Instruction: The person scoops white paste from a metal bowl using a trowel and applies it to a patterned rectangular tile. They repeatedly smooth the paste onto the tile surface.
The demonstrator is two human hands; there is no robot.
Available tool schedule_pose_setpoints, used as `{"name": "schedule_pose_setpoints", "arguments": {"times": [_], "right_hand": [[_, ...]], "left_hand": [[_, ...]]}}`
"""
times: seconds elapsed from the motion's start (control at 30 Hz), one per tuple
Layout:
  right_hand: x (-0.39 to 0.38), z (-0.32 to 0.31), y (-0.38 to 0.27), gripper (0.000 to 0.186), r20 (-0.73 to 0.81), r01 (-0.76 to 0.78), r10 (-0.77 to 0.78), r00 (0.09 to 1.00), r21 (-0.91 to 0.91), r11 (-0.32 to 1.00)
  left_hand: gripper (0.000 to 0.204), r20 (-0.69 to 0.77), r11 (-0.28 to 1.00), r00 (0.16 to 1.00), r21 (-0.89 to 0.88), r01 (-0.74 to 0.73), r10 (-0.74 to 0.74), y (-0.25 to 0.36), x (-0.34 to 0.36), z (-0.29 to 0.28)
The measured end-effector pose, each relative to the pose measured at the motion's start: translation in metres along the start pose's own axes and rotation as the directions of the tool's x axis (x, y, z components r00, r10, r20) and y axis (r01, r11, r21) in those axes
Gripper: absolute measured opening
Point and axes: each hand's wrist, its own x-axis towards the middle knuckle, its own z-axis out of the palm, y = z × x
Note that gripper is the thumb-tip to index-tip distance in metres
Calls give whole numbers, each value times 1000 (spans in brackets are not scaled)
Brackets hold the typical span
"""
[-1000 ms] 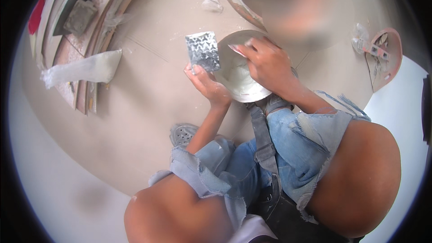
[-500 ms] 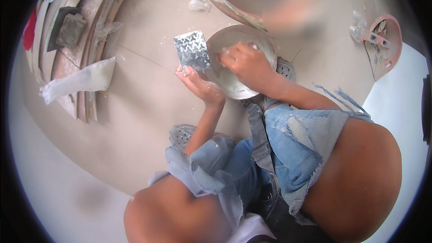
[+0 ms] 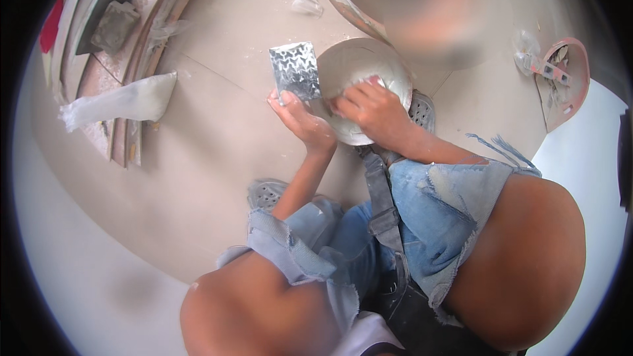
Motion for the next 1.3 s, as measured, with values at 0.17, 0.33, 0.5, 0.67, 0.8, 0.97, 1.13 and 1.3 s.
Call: {"name": "schedule_pose_setpoints", "arguments": {"times": [0.17, 0.33, 0.5, 0.67, 0.8, 0.97, 1.13, 1.3], "right_hand": [[5, -38, 12, 16, 163, 141, -154, 974, 90, 986], [34, -23, 49, 20, 74, 441, -444, 893, 55, 896], [12, -25, 39, 18, 49, 246, -244, 969, -47, 968], [-16, -28, 11, 20, 102, 50, -40, 994, -102, 994], [-2, -43, 5, 19, 112, -25, 24, 993, 2, 1000], [32, -41, 21, 25, 138, 50, -33, 990, -121, 991], [-5, -24, 3, 32, 237, -114, 150, 960, -163, 980], [-5, -36, 2, 34, 224, -134, 101, 969, 141, 981]], "left_hand": [[39, 48, 992, 998, -122, -31, 37, 1, -1, 8], [38, 96, 993, 994, -111, -36, 47, -3, -2, 7], [38, 111, 994, 990, -77, -76, 85, -2, -2, 0], [38, 99, 996, 993, -59, -65, 71, -11, 0, -1], [37, 98, 993, 993, -102, -59, 69, -5, -1, 0], [38, 101, 993, 990, -84, -88, 97, -5, 1, 0], [38, 91, 994, 991, -46, -98, 102, -6, 1, 1], [36, 73, 993, 995, -99, -60, 67, 0, 0, 3]]}}
